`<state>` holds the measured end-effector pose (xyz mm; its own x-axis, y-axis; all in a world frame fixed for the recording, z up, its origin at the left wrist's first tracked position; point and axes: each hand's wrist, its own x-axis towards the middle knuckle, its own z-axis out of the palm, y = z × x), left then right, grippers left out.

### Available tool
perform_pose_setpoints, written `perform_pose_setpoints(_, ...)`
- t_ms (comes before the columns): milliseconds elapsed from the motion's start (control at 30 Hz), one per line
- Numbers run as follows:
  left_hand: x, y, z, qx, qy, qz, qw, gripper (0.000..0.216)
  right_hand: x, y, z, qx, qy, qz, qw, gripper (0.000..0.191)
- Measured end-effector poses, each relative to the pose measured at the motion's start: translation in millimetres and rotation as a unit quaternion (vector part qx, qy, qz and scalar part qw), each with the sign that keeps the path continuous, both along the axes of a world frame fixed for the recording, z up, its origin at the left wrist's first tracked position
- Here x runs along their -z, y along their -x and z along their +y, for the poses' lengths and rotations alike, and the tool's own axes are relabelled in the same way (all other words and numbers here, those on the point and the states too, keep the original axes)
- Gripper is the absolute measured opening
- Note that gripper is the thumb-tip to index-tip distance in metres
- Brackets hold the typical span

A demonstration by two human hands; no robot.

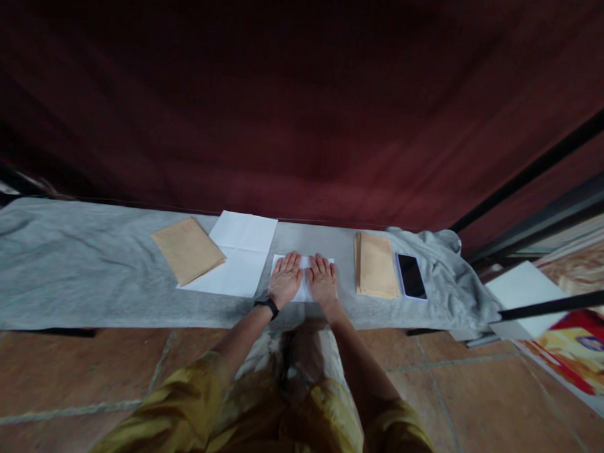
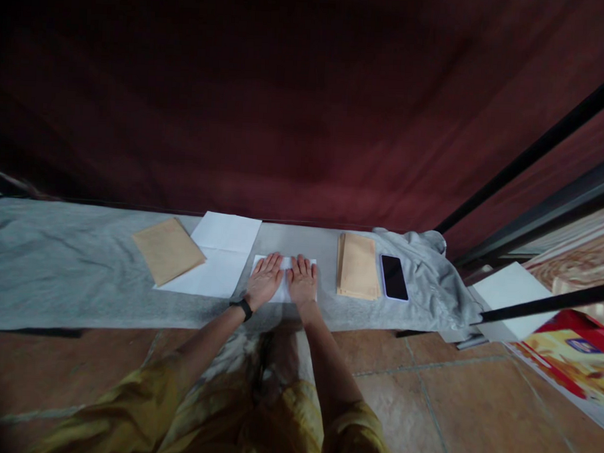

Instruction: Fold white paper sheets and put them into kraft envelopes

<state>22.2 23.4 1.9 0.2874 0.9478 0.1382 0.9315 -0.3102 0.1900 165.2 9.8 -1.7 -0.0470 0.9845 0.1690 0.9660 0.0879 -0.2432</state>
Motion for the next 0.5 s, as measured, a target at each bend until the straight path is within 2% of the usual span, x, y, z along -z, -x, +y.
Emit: perform_pose_setpoints(500,1.9,10,-9,-0.050,0.010,0.016,0.999,0.060,9.9,-23,-16,0.071,-0.043,-0.011,0.996,0.052)
